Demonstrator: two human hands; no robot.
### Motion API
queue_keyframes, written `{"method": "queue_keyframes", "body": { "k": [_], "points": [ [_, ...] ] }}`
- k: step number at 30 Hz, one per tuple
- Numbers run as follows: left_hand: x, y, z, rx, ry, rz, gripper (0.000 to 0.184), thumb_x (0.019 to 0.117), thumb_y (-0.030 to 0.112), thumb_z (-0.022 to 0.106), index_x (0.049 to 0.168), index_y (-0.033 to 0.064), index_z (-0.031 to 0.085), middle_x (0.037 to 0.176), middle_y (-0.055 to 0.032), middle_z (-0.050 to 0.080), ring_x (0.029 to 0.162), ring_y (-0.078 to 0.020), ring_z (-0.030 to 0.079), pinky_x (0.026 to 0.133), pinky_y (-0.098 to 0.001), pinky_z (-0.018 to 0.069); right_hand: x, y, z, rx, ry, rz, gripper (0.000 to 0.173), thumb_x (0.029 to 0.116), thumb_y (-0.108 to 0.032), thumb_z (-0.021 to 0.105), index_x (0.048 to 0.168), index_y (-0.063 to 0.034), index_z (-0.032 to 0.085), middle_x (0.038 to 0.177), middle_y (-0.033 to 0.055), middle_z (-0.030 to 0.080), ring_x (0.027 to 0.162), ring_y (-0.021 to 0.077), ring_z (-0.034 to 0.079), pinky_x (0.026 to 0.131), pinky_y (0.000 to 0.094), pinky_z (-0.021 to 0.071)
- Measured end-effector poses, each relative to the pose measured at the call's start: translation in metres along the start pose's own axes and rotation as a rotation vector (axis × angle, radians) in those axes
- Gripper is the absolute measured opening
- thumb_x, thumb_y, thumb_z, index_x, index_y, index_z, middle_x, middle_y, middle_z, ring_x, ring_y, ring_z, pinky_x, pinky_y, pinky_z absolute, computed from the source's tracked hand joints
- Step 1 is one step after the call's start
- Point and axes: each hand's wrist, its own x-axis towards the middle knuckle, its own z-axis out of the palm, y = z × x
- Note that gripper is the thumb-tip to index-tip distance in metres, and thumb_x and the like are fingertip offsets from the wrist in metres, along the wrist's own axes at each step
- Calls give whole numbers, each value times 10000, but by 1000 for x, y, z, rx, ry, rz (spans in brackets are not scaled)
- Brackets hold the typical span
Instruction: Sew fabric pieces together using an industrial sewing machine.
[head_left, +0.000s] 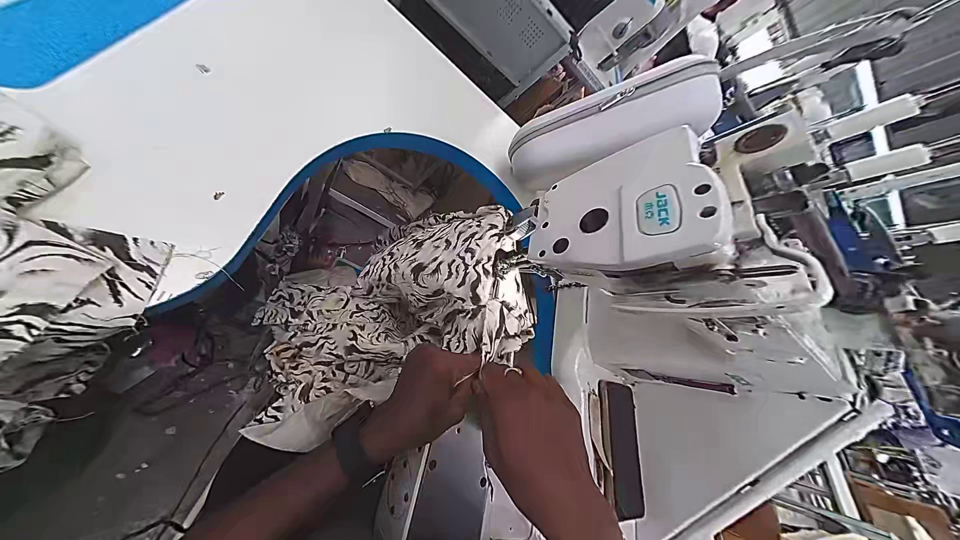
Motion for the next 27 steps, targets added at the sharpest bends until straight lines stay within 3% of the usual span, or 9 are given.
{"method": "queue_keyframes", "body": {
  "k": [4,7,13,16,19,21,23,24,27],
  "points": [
    [-7,14,8,142,110,-12,279,872,126,626,1044,-31,780,596,-102,657,495,-226,629,490,-417,506,-10,14,-6,66,-36,57,244,924,-194,547,774,-61,686,653,81,638,704,329,692,562,436,522],
    [-19,14,13,162,164,54,265,911,169,604,1000,-2,786,517,-51,581,412,-158,523,415,-326,410,-23,22,-9,140,-29,45,252,909,-228,549,773,-91,712,638,54,630,653,300,666,539,421,505],
    [3,4,9,125,172,-14,253,937,101,565,959,-11,791,684,-116,718,598,-198,695,573,-389,541,0,21,13,265,69,84,271,930,-203,532,759,-62,687,640,87,614,693,333,666,588,465,508],
    [-4,21,0,277,146,20,277,977,196,561,866,42,763,605,-71,651,529,-197,636,510,-400,504,-25,30,6,299,-186,208,152,910,-102,653,948,-10,768,837,213,710,868,449,705,690,587,559],
    [-24,33,-14,368,61,50,282,969,197,547,954,65,796,565,-37,621,467,-175,587,453,-363,463,-60,51,27,383,-624,274,208,951,-133,661,1023,35,759,977,280,715,1024,489,672,853,626,515],
    [-37,32,-11,358,1,92,277,961,159,546,999,32,789,543,-50,595,440,-191,568,430,-370,453,-86,64,40,525,-370,43,199,885,-132,689,777,29,731,817,211,719,907,426,712,828,604,536],
    [-46,27,3,351,31,118,277,961,150,544,998,12,781,518,-55,574,416,-200,557,408,-372,446,-84,50,4,593,-135,-126,237,935,-146,630,746,-32,717,780,130,717,908,327,716,975,538,490],
    [-48,24,7,328,53,110,283,974,146,532,1004,13,779,515,-47,561,414,-188,533,410,-356,427,-82,34,-13,574,-106,-134,245,961,-136,607,770,-40,726,742,105,711,861,293,716,951,485,517],
    [-33,13,6,279,80,106,281,989,142,512,995,15,763,538,-42,578,436,-168,541,432,-334,421,-70,5,-10,427,-140,-49,210,934,-136,581,774,-36,674,538,93,578,495,279,640,452,436,494]
  ]
}}
